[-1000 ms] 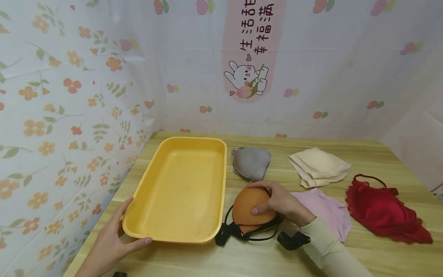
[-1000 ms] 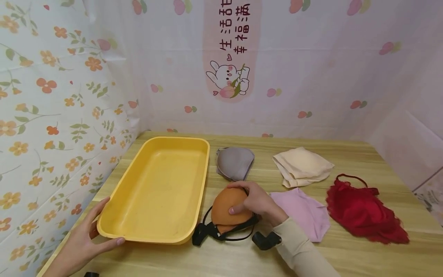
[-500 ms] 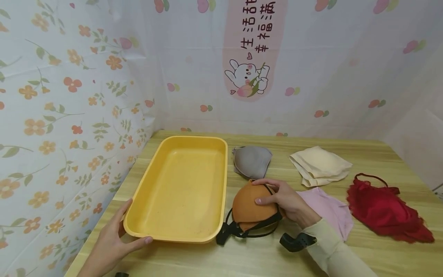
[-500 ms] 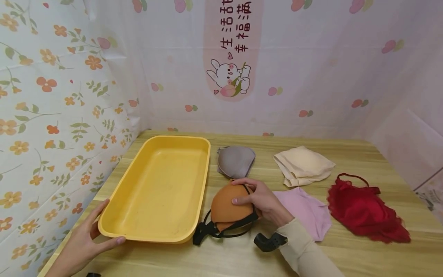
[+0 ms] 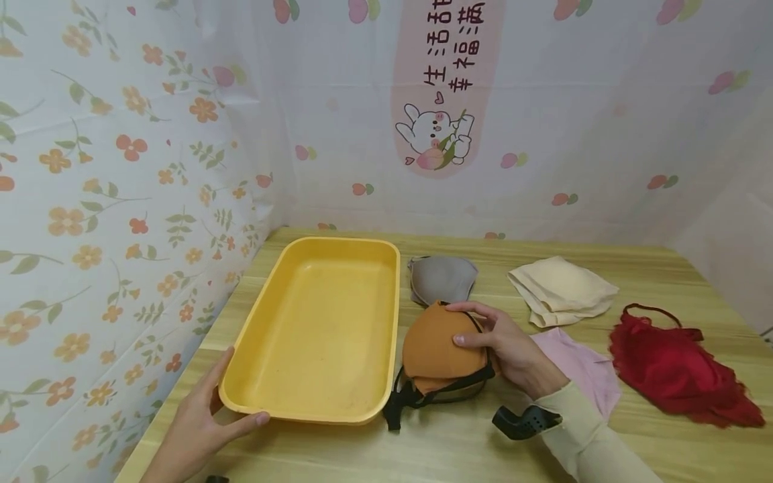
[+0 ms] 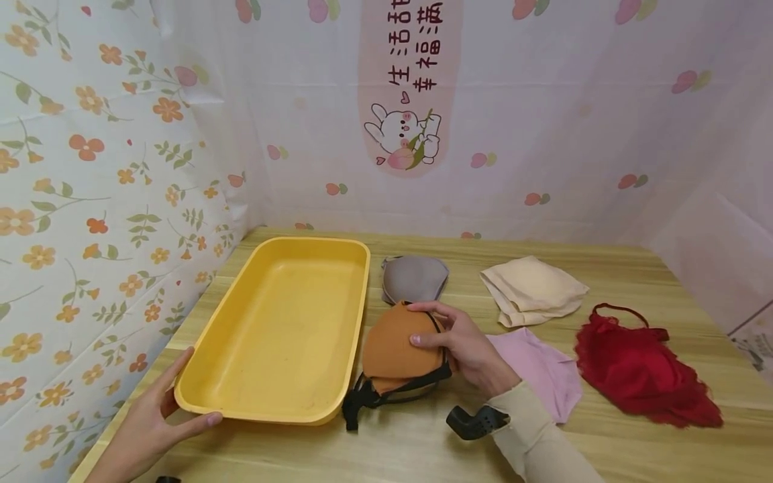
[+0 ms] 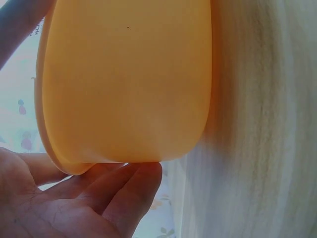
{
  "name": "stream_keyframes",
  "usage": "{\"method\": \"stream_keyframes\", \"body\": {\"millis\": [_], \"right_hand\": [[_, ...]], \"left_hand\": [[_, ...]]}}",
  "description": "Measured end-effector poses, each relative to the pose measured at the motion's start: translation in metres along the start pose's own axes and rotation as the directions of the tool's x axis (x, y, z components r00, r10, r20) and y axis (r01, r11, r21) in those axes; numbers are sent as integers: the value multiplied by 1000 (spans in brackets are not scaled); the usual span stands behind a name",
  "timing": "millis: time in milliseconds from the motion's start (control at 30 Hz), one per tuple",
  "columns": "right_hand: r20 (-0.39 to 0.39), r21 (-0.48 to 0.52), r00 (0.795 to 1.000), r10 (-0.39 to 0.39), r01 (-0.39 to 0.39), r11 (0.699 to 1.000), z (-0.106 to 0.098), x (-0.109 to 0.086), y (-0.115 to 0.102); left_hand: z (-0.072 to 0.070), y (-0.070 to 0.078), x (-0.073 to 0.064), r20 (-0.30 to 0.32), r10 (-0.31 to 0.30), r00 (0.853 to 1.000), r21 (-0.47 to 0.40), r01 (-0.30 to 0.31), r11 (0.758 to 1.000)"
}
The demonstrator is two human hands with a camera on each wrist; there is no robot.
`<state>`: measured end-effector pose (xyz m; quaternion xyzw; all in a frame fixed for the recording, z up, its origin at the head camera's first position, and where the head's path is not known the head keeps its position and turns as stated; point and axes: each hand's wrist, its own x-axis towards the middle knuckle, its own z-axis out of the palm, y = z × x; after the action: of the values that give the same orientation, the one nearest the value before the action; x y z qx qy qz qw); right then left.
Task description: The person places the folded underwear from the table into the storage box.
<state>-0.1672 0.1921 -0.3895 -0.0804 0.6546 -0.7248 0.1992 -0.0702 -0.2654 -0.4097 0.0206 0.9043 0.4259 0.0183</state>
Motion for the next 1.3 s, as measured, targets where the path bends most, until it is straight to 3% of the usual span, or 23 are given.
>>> {"method": "stream_keyframes", "body": {"millis": [167, 733, 867, 1100, 1300], "right_hand": [[23, 49, 1000, -6, 5, 999, 2, -2, -6], [17, 17, 999, -50, 50, 999, 10, 8, -39], [-1, 14, 999, -52, 52, 999, 15, 13, -45], [-18, 29, 999, -45, 45, 999, 27, 28, -61], [-28, 53, 996, -83, 84, 995, 36, 34, -72]], "left_hand": [[0, 1, 0, 6, -2, 1000, -10, 2, 1000], [1, 1, 0, 4, 24, 1000, 0, -24, 1000], [0, 2, 0, 9, 21, 1000, 27, -21, 999], [0, 1, -1, 8, 15, 1000, -4, -15, 1000], [1, 1, 0, -2, 36, 999, 4, -36, 999]]}}
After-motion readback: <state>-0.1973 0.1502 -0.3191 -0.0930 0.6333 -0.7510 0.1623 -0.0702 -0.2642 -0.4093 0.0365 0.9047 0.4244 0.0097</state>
